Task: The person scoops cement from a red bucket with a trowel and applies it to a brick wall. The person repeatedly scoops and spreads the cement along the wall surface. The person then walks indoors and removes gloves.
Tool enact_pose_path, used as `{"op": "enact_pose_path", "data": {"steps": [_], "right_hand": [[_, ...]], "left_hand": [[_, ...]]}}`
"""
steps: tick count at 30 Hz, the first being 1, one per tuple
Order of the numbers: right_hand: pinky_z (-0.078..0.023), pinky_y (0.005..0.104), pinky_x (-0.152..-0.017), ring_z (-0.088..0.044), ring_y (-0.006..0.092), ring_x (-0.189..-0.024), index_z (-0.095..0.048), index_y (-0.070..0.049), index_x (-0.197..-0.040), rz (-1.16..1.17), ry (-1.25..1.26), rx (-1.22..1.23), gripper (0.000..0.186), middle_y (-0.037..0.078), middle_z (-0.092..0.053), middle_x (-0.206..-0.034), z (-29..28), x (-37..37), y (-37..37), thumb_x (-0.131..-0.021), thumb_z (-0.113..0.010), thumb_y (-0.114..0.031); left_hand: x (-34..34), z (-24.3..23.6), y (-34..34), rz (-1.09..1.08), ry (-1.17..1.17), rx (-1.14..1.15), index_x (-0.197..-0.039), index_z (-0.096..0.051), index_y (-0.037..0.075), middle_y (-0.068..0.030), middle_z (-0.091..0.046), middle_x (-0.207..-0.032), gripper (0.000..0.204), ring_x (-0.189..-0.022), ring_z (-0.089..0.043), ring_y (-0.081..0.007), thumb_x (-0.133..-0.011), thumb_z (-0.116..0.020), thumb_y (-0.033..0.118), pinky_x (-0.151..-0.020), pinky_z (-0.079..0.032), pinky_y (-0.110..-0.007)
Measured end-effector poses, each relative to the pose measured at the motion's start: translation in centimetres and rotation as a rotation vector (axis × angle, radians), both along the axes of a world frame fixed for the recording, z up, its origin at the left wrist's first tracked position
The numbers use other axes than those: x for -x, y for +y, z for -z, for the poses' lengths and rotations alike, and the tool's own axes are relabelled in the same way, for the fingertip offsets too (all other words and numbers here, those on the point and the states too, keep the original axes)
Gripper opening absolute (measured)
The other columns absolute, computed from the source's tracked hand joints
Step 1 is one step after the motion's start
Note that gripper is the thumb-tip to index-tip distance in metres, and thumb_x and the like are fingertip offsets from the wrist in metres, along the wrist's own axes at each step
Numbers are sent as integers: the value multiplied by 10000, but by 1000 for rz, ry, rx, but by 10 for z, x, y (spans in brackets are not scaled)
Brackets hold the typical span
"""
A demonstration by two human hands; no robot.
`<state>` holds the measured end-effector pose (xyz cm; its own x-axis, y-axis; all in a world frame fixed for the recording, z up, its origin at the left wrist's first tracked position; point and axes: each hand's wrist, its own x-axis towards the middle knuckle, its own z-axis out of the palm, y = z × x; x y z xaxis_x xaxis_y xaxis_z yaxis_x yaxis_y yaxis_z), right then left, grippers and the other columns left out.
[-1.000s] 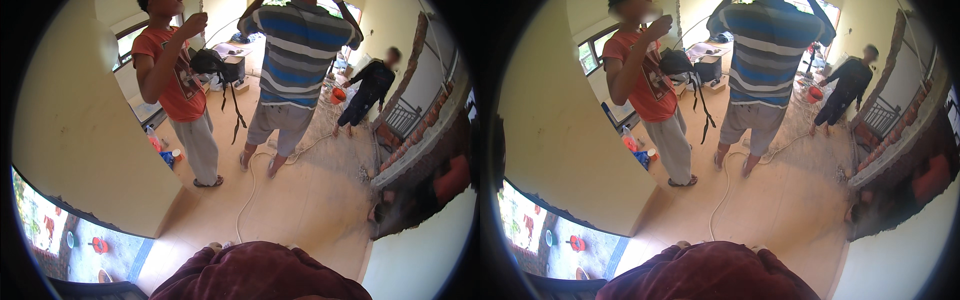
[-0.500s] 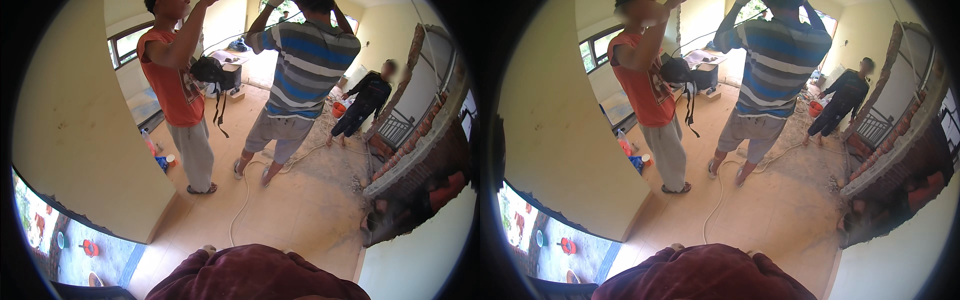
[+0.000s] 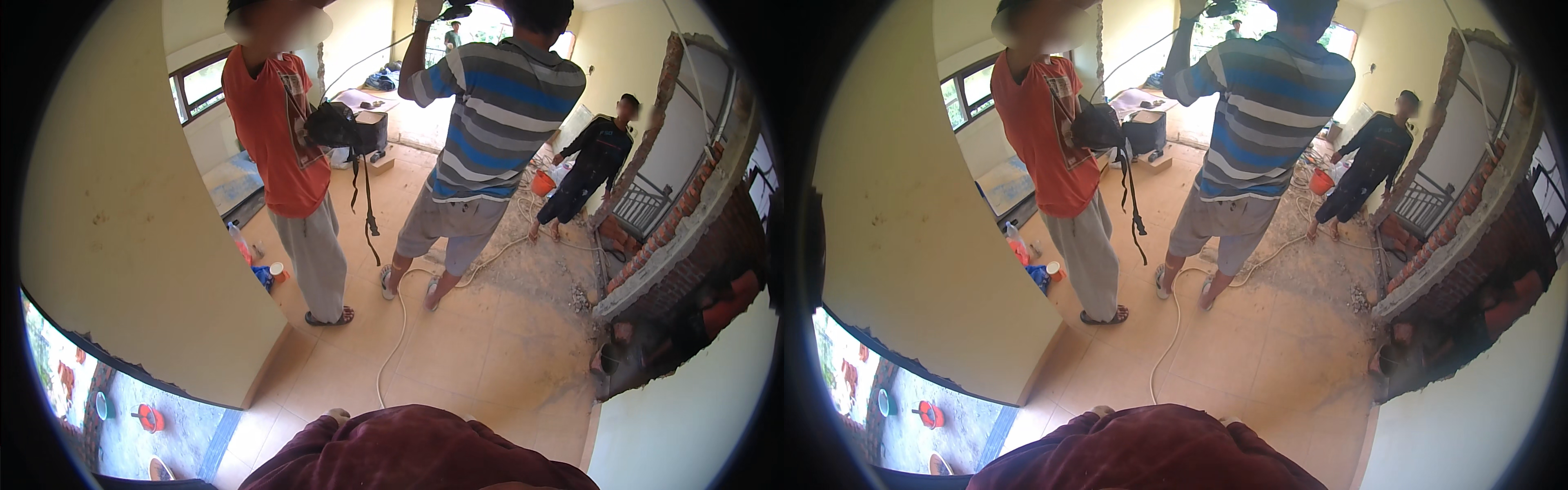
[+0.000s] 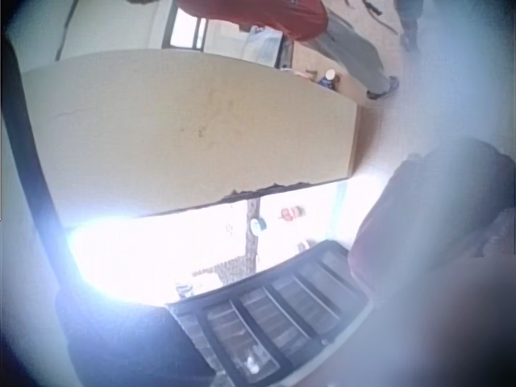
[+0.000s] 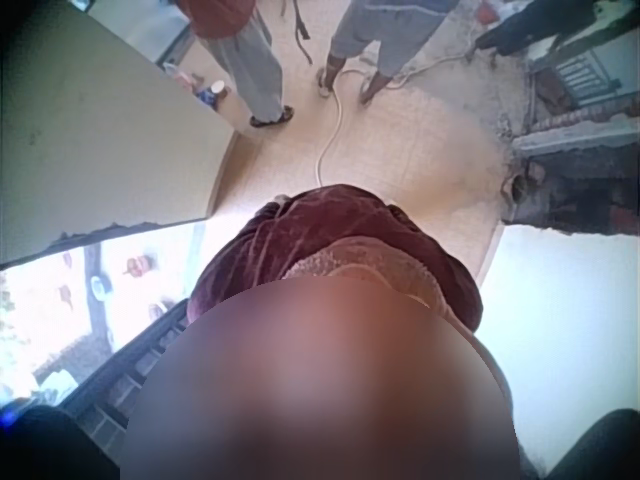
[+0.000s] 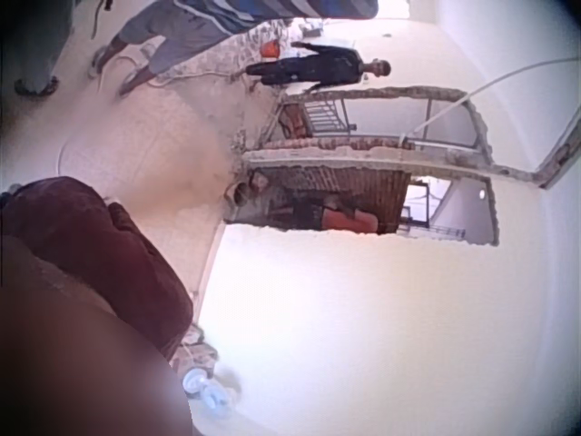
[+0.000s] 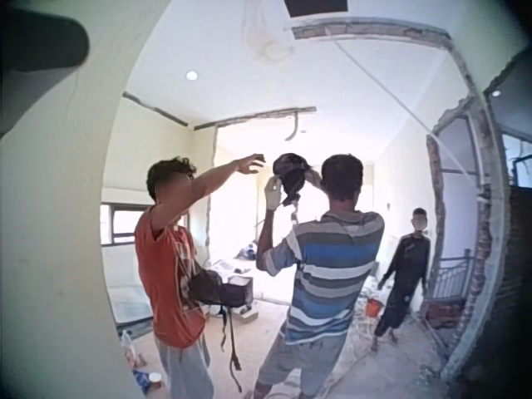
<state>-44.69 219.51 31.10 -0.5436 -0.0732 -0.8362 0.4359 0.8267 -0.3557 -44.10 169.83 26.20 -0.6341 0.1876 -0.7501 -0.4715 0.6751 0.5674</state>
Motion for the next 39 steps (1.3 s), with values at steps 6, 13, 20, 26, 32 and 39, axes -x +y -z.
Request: {"op": "enact_pose_path", "data": {"steps": [6,13,20,26,32,39], "right_hand": [[-506,429,-967,-658,334,-1169,-717,-98,-1223,65,-12,-21,533,163,-710,-1222,3,-14,14,-901,-612,-510],[-502,441,-969,-653,343,-1175,-711,-94,-1227,100,6,-26,532,172,-707,-1222,6,-16,15,-914,-593,-507],[-497,453,-971,-648,352,-1180,-706,-90,-1232,126,40,-28,531,182,-705,-1222,14,-7,14,-927,-573,-504],[-496,459,-970,-646,357,-1179,-703,-90,-1231,120,45,-70,526,186,-702,-1223,13,-5,29,-937,-556,-501],[-497,460,-968,-646,357,-1173,-704,-95,-1226,76,70,-64,518,186,-698,-1227,-7,46,0,-947,-539,-498],[-498,462,-966,-646,358,-1165,-705,-101,-1220,71,78,-81,509,187,-694,-1231,-10,32,-6,-958,-519,-495]], "left_hand": [[10,-18,20,70,-8,30,-1171,-743,81,-177,-716,-1195,489,-1154,-666,-319,-791,-681,381,-1004,-513,-392],[16,-37,25,-24,-6,-2,-1159,-745,69,-180,-726,-1165,455,-1124,-679,-318,-793,-670,328,-990,-521,-393],[23,-25,24,9,-17,-16,-1195,-724,47,-186,-717,-1187,501,-1162,-664,-315,-797,-704,349,-1000,-516,-385],[21,-28,40,7,-178,-29,-1346,-635,67,-187,-655,-1319,658,-1239,-621,-316,-774,-800,349,-1047,-494,-396],[21,28,19,99,-8,-49,-1210,-742,142,-120,-739,-1172,491,-1146,-666,-264,-807,-731,423,-1017,-491,-401],[48,-2,17,316,3,21,-1198,-731,88,-173,-711,-1208,560,-1155,-662,-319,-794,-687,474,-1005,-502,-405]]}}
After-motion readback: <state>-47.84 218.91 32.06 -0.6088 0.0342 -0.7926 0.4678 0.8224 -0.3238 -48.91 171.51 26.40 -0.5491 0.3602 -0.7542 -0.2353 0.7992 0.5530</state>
